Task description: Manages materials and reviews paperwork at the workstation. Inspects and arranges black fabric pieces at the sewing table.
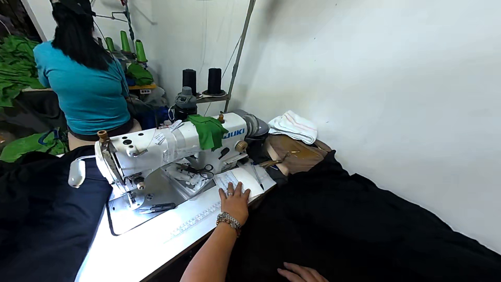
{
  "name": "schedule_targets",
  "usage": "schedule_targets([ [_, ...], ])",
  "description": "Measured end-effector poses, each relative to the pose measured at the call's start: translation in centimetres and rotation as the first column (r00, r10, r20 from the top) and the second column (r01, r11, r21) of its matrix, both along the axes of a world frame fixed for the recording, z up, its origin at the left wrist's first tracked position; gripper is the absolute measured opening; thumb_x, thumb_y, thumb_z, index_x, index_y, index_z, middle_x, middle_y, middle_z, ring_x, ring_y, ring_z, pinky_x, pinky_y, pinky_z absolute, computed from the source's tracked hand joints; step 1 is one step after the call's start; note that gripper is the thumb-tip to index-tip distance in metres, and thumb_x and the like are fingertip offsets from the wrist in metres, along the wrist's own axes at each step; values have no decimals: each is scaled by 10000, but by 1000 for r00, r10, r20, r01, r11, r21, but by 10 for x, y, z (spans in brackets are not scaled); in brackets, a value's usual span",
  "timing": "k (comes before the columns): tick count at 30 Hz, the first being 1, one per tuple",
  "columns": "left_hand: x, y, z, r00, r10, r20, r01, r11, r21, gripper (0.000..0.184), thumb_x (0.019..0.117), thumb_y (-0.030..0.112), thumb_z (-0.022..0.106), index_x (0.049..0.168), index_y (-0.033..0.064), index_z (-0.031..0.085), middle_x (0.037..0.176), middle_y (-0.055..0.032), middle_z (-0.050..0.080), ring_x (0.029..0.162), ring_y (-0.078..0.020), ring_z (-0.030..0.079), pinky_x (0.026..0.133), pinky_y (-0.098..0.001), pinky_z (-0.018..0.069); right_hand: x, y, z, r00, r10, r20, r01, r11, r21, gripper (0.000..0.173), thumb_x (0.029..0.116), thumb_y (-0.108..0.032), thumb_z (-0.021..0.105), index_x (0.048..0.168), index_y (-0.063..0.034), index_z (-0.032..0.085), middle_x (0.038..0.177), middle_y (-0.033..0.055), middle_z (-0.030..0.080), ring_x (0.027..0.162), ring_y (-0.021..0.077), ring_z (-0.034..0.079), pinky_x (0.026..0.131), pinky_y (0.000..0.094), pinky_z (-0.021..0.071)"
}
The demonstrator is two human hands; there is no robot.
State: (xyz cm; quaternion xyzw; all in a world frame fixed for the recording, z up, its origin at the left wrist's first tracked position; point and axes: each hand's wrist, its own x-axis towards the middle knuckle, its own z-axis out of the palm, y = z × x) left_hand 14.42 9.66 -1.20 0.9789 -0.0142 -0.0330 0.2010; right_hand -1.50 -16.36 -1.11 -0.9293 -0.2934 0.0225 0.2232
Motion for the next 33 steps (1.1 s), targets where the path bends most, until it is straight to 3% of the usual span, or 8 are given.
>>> schedule_targets([
  [4, 4, 2, 6, 999, 16, 37, -16, 1000, 5, 549, 1043, 298, 545, 1576, 330, 416, 1711, -41, 228, 1575, -400, 131, 1167, -764, 102, 1, -1, 0, 1000, 9, -11, -9, 1000, -5, 590, 976, -604, 576, 1345, -154, 674, 1399, 185, 605, 1285, 419, 544, 1073, 654, 373],
  [7, -5, 6, 9, 987, -29, 157, 32, 999, -16, 517, 1051, 387, 546, 1549, 273, 472, 1676, -94, 309, 1551, -391, 235, 1179, -739, 155, -2, 0, 3, 1000, -4, -12, 4, 1000, 4, 762, 840, -719, 672, 1356, -159, 667, 1411, 188, 594, 1302, 426, 524, 1066, 671, 363],
  [12, -77, 23, 1, 898, -93, 431, 234, 929, -288, 285, 1017, 220, 618, 1266, 110, 702, 1215, -115, 700, 1154, -272, 665, 998, -482, 550, -6, 0, 4, 1000, -16, 22, 16, 1000, -12, 827, 798, -773, 672, 1345, -153, 676, 1413, 173, 595, 1301, 418, 524, 1057, 669, 376],
  [19, -185, 45, -65, 973, 64, -220, -188, 772, -607, 547, 1045, 321, 552, 1507, 38, 478, 1480, -189, 545, 1365, -291, 543, 1162, -451, 425, 3, 20, 17, 982, 108, 154, -103, 994, -40, 635, 917, -622, 661, 1304, -119, 695, 1271, 169, 668, 1176, 383, 605, 997, 617, 451],
  [23, -181, 46, -73, 945, 121, -304, -317, 567, -760, 446, 1041, 289, 571, 1407, 35, 576, 1289, -130, 683, 1189, -204, 660, 1065, -400, 509, 14, 81, 26, 953, 161, 258, -148, 987, -66, 506, 982, -556, 576, 1233, -144, 723, 1115, 101, 704, 1072, 311, 655, 915, 516, 551],
  [26, -174, 42, -68, 948, 125, -292, -315, 497, -808, 407, 1020, 224, 604, 1378, 30, 591, 1177, -121, 716, 1074, -193, 691, 990, -387, 543, 27, 137, 42, 997, 45, -69, -60, 969, -239, 575, 1007, -492, 581, 1375, -51, 617, 1274, 182, 658, 1197, 349, 624, 1055, 505, 495],
  [30, -163, 39, -75, 940, 171, -294, -338, 380, -861, 351, 1033, 110, 531, 1364, 20, 607, 1308, -155, 657, 1178, -215, 645, 1035, -400, 511, 52, 172, 20, 957, -125, -261, -3, 897, -442, 758, 960, -584, 614, 1481, -46, 498, 1364, 203, 615, 1293, 369, 574, 1110, 539, 437],
  [33, -153, 42, -79, 944, 150, -293, -323, 255, -911, 304, 1063, 105, 479, 1300, 55, 662, 1373, -98, 630, 1237, -177, 603, 1063, -377, 479, 61, 165, 5, 951, -179, -251, 60, 905, -421, 576, 964, -373, 665, 1425, -44, 560, 1192, 189, 681, 1106, 351, 657, 1016, 545, 498],
])
